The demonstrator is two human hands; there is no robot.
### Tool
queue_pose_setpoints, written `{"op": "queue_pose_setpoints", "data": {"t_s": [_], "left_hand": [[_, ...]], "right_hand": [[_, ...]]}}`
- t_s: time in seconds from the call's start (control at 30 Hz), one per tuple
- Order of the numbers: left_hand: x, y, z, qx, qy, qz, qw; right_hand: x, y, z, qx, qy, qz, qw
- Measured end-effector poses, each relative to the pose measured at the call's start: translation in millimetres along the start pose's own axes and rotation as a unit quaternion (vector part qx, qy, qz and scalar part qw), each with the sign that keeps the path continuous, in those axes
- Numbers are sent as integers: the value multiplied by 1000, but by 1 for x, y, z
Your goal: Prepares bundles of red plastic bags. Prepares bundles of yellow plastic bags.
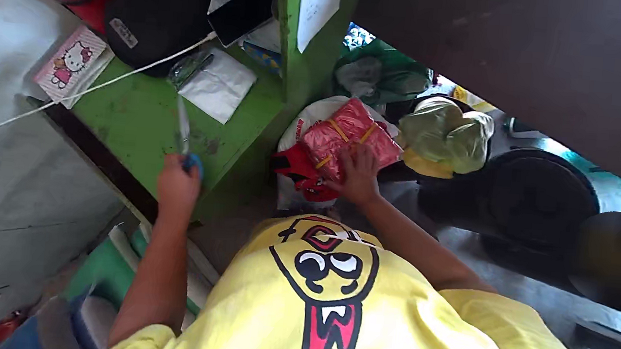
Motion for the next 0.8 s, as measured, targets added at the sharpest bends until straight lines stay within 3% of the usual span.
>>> {"op": "queue_pose_setpoints", "data": {"t_s": [0.1,0.27,0.47,0.67,0.8], "left_hand": [[-3,10,-21,-26,138,-53,989],[0,16,-7,-49,271,-125,953],[2,19,-7,-58,264,-127,954],[-9,-2,37,5,199,22,980],[-5,4,14,-72,231,-19,970]], "right_hand": [[11,6,-16,15,-19,-75,997],[4,20,-23,52,15,-147,988],[4,23,-38,43,-1,-175,984],[-3,24,-35,-39,-28,-178,983],[-10,31,-32,-98,-16,-222,970]]}}
Point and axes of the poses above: each hand's wrist, its own y-axis towards the middle knuckle, its own x-axis out of the palm, z = x × y, the point moved 5 cm from there along y, towards the middle knuckle, and after that the axes turned 5 degrees about z, right-handed, at the moved point
